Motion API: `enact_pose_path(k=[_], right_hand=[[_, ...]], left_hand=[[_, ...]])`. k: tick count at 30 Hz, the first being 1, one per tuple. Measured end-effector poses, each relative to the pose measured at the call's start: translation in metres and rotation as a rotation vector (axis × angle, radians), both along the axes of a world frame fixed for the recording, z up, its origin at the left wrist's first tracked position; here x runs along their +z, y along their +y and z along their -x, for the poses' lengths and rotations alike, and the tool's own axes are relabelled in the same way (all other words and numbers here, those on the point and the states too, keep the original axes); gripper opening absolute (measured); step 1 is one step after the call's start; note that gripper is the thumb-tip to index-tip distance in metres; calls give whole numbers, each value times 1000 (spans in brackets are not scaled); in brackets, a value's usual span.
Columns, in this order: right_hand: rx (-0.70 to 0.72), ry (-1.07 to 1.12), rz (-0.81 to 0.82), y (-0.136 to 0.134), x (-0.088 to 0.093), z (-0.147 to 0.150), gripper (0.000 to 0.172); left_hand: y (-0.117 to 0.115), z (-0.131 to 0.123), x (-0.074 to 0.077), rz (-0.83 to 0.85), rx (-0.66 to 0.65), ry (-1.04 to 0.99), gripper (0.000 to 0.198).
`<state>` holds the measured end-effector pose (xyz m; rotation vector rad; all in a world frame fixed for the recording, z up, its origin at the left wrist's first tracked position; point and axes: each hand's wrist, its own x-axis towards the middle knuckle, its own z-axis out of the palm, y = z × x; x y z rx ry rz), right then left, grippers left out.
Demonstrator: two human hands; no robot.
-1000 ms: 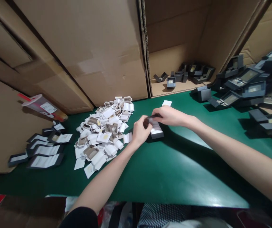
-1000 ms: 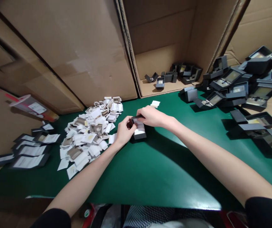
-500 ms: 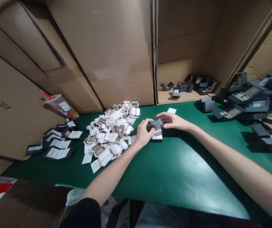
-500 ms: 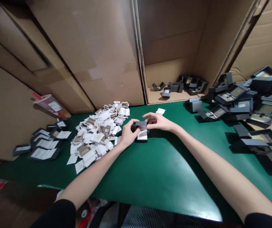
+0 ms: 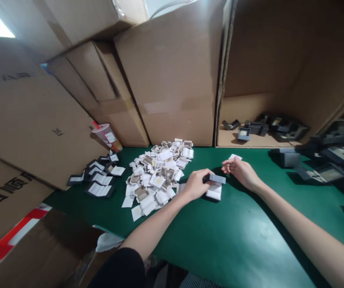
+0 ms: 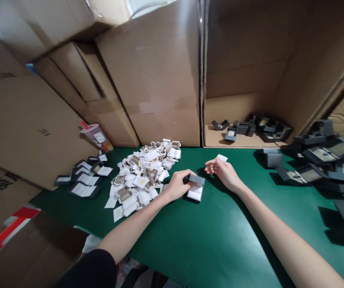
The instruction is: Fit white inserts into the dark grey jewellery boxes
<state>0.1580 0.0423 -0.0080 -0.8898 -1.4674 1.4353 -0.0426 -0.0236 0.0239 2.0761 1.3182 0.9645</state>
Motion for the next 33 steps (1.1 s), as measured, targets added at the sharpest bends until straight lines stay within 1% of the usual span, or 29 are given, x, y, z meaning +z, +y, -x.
enact_pose_path(k=[2,4,6,8,10,13,15,17,19,22,25,28,31,33], right_hand=[[-5,12,20,-2,0,-1,47],[-12,34,49,-4,-1,-2,39],[-16,53,90,-5,-1,-3,31],[-5,20,133,-6,-2,-5,25],[-18,-11,147,-6,-5,-6,22],[-56,-9,134,-5,-10,-6,17],[-67,-14,134,-4,-13,-6,17],[-80,-16,150,-5,-14,-5,19],[-91,-14,161,-6,-13,-4,20],[-97,-18,156,-8,-14,-3,19],[-94,-46,121,-7,-18,-5,17],[-50,-80,73,-5,-22,-7,16],[-24,-79,54,-3,-22,-9,16],[-21,-71,53,-2,-22,-10,16]], left_hand=[[-6,6,15,-26,2,-51,19],[-18,20,34,-79,62,-137,19],[-36,45,51,-152,216,-218,16],[-60,84,62,-217,444,-249,16],[-86,133,66,-265,737,-254,16],[-129,205,60,-221,1161,-212,22],[-155,241,52,-167,1275,-191,21],[-174,263,42,-78,1307,-166,22],[-183,273,32,0,1311,-140,23],[-181,277,18,53,1337,-108,22],[-169,281,8,54,1379,-75,22],[-155,286,6,44,1411,-28,21],[-146,287,11,26,1433,15,19],[-146,281,15,-1,1445,49,31]])
